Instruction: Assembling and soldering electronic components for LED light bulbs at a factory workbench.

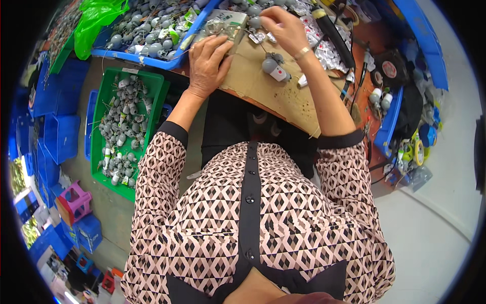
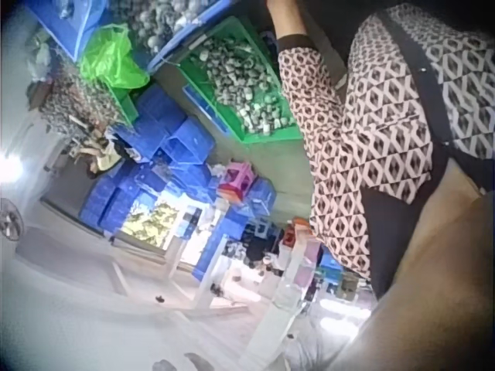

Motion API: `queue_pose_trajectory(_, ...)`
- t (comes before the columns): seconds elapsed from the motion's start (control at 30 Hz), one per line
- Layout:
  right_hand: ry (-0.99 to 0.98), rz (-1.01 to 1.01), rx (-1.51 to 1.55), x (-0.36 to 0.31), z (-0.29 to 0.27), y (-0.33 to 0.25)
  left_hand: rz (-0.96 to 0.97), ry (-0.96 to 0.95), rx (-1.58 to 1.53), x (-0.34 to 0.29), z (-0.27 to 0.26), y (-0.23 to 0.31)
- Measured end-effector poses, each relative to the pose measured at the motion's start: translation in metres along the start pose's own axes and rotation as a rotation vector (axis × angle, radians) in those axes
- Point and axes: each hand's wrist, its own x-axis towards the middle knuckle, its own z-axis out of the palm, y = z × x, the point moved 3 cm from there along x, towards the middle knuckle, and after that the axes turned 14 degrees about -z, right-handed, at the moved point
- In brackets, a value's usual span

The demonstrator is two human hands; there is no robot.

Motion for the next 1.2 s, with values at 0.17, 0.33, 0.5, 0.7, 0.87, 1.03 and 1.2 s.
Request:
queue_pose_trajectory(0.17,0.001,0.017,-0.212,-0.102,-0.025,-0.036,0.101,-0.089,-0.030,-0.009,0.008,0.020)
queue_pose_trajectory(0.33,-0.082,-0.014,-0.398,-0.137,0.009,-0.049,0.144,-0.093,-0.062,0.007,0.025,0.039)
queue_pose_trajectory(0.5,-0.134,-0.060,-0.590,-0.142,0.003,-0.050,0.164,-0.148,-0.074,0.014,0.038,0.060)
queue_pose_trajectory(0.7,-0.079,-0.062,-0.560,-0.149,-0.007,-0.047,0.115,-0.205,-0.119,0.021,0.041,0.071)
queue_pose_trajectory(0.87,-0.072,-0.060,-0.558,-0.148,-0.010,-0.049,0.109,-0.219,-0.144,0.026,0.043,0.071)
queue_pose_trajectory(1.03,-0.073,-0.065,-0.551,-0.147,-0.008,-0.050,0.066,-0.229,-0.221,0.023,0.044,0.067)
queue_pose_trajectory(1.2,0.014,-0.040,-0.499,-0.147,-0.007,-0.050,-0.003,-0.278,-0.266,0.021,0.042,0.062)
